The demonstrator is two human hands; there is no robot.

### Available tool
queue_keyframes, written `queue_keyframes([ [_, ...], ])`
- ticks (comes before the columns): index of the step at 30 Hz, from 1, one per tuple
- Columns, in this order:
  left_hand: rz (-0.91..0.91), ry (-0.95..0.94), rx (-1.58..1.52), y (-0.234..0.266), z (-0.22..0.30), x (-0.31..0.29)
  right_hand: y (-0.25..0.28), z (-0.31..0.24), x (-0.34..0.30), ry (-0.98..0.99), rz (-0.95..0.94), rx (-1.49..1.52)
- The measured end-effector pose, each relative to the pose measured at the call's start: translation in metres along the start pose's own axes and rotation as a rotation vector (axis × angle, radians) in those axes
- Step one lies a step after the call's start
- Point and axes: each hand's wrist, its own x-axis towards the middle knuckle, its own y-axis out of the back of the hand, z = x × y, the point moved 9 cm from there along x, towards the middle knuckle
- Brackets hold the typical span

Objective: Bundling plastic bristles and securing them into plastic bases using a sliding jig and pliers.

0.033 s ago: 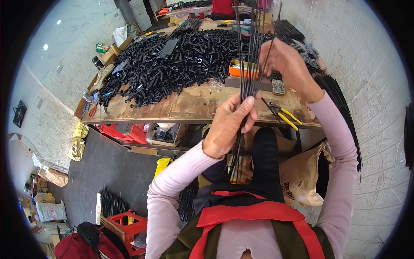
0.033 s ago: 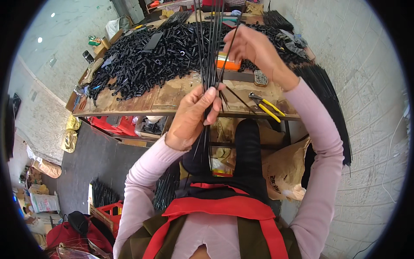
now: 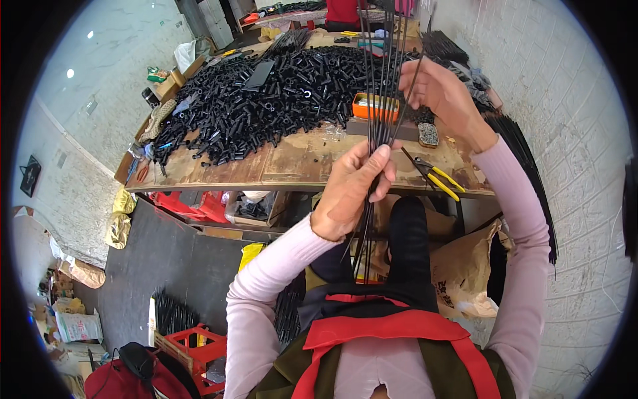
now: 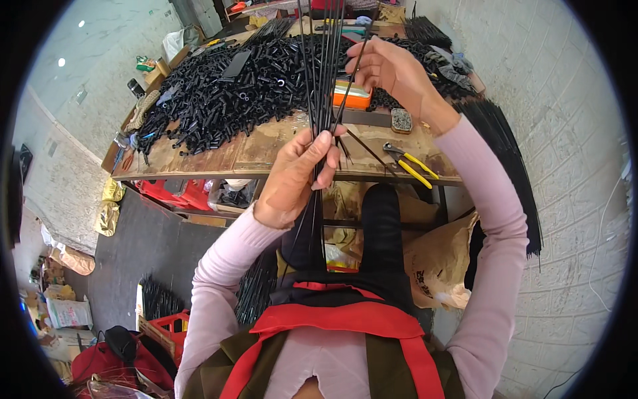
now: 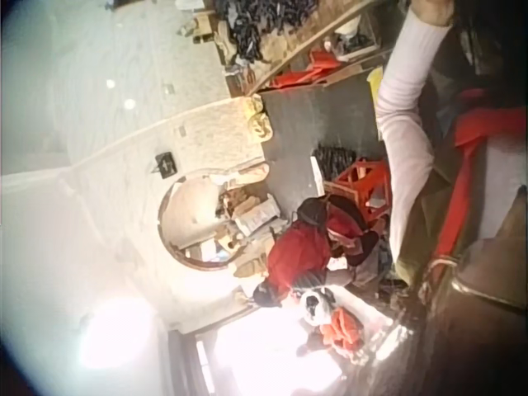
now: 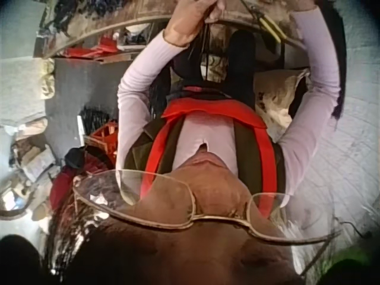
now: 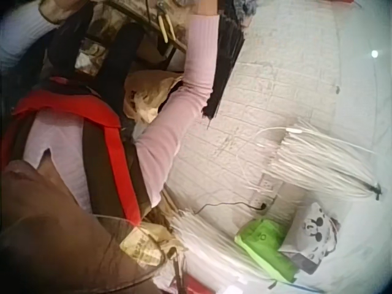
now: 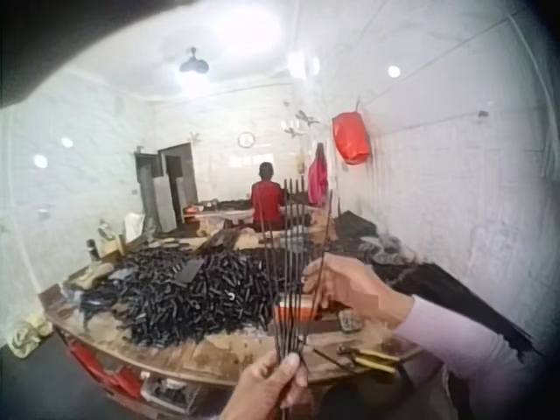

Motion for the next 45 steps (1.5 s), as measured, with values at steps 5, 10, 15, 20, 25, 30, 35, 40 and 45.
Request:
queue_keyframes([
  [5, -0.040, 0.078, -0.013, 0.011, -0.007, 0.005, -0.031, 0.036, 0.004, -0.181, -0.096, 0.047],
  [10, -0.079, 0.185, 0.051, 0.011, -0.015, -0.022, 0.046, 0.007, 0.031, -0.007, 0.109, -0.061],
  [15, -0.121, 0.269, 0.065, 0.005, -0.020, -0.039, 0.301, -0.079, 0.002, 0.224, 0.509, 0.142],
  [20, 0.006, 0.200, 0.061, 0.029, -0.004, -0.026, 0.198, -0.001, 0.001, -0.066, 0.373, 0.045],
  [25, 0.120, 0.148, 0.058, 0.029, -0.012, 0.000, -0.009, 0.031, -0.028, -0.175, 0.208, -0.265],
  [30, 0.095, 0.125, 0.111, 0.036, -0.002, -0.006, -0.043, 0.021, -0.009, 0.020, 0.120, -0.479],
  [35, -0.054, 0.148, 0.081, 0.020, 0.011, 0.041, -0.029, 0.036, 0.054, -0.163, -0.073, 0.347],
  [40, -0.021, 0.230, -0.041, 0.036, -0.018, 0.019, -0.053, 0.073, 0.025, -0.276, -0.124, 0.415],
  [45, -0.163, 0.230, -0.106, 0.027, -0.011, 0.040, -0.041, 0.052, 0.040, -0.202, -0.090, 0.274],
])
